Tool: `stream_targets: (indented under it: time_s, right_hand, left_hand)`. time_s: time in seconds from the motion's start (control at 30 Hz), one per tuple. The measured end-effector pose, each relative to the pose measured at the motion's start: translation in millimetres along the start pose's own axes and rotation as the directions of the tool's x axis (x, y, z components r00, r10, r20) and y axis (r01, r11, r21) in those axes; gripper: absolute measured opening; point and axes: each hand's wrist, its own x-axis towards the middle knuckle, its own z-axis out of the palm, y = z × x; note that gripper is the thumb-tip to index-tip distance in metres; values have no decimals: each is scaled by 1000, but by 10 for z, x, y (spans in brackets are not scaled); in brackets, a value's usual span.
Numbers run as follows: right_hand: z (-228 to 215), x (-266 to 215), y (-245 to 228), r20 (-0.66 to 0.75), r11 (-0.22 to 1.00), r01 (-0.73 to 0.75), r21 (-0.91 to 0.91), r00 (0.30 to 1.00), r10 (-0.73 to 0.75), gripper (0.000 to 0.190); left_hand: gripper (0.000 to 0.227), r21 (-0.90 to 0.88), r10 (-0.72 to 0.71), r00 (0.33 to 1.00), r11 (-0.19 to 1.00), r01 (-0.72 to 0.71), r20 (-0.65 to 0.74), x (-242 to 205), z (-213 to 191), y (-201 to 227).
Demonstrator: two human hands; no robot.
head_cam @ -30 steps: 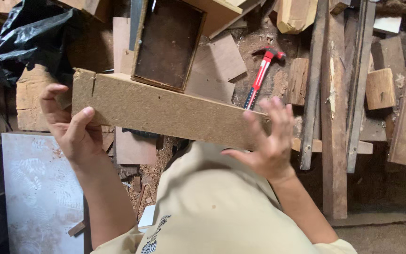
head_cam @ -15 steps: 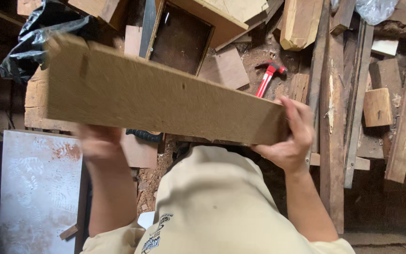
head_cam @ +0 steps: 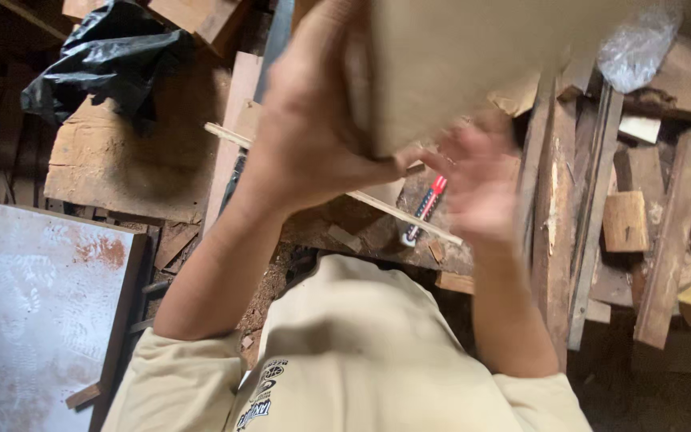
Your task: The person assembles a small wooden structure by positioning a plank, inserting nails into pre-drilled holes, and hammering them in. The person repeatedly repositions the plank and hammers multiple nails to secure the pieces together.
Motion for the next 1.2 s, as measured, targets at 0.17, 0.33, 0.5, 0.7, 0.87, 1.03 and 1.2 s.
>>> stream_targets:
  time_s: [0.17, 0.33, 0.5, 0.7, 0.87, 1.03, 1.2]
  right_hand:
    - [-650, -606, -86, -261, 975, -51, 218, 959, 109, 99]
    - [-728, -1142, -124, -346, 973, -89, 213, 925, 160, 79]
    - [-633, -1193, -19, -442, 973, -207, 106, 867, 232, 72]
    - [-576, -1057, 45, -469, 962, -188, 196, 844, 260, 68]
    - [-611, -1075, 71, -492, 954, -222, 200, 819, 293, 67]
    - [-552, -996, 104, -460, 943, -241, 228, 827, 323, 71]
    - [-656, -1057, 149, -401, 953, -247, 176, 866, 299, 58]
  left_hand:
    - [92, 562, 57, 972, 808, -178, 226, 18, 287, 34]
    - [83, 508, 20, 845, 791, -340, 534, -74, 534, -177]
    - [70, 478, -56, 763, 808, -345, 644, -192, 472, -510]
    - [68, 483, -119, 741, 823, -298, 661, -248, 457, -556]
    - [68, 497, -146, 718, 812, -306, 680, -267, 497, -589]
    - [81, 505, -190, 686, 812, -293, 703, -179, 425, -528]
    - [98, 486, -192, 679, 830, -274, 709, -141, 330, -409]
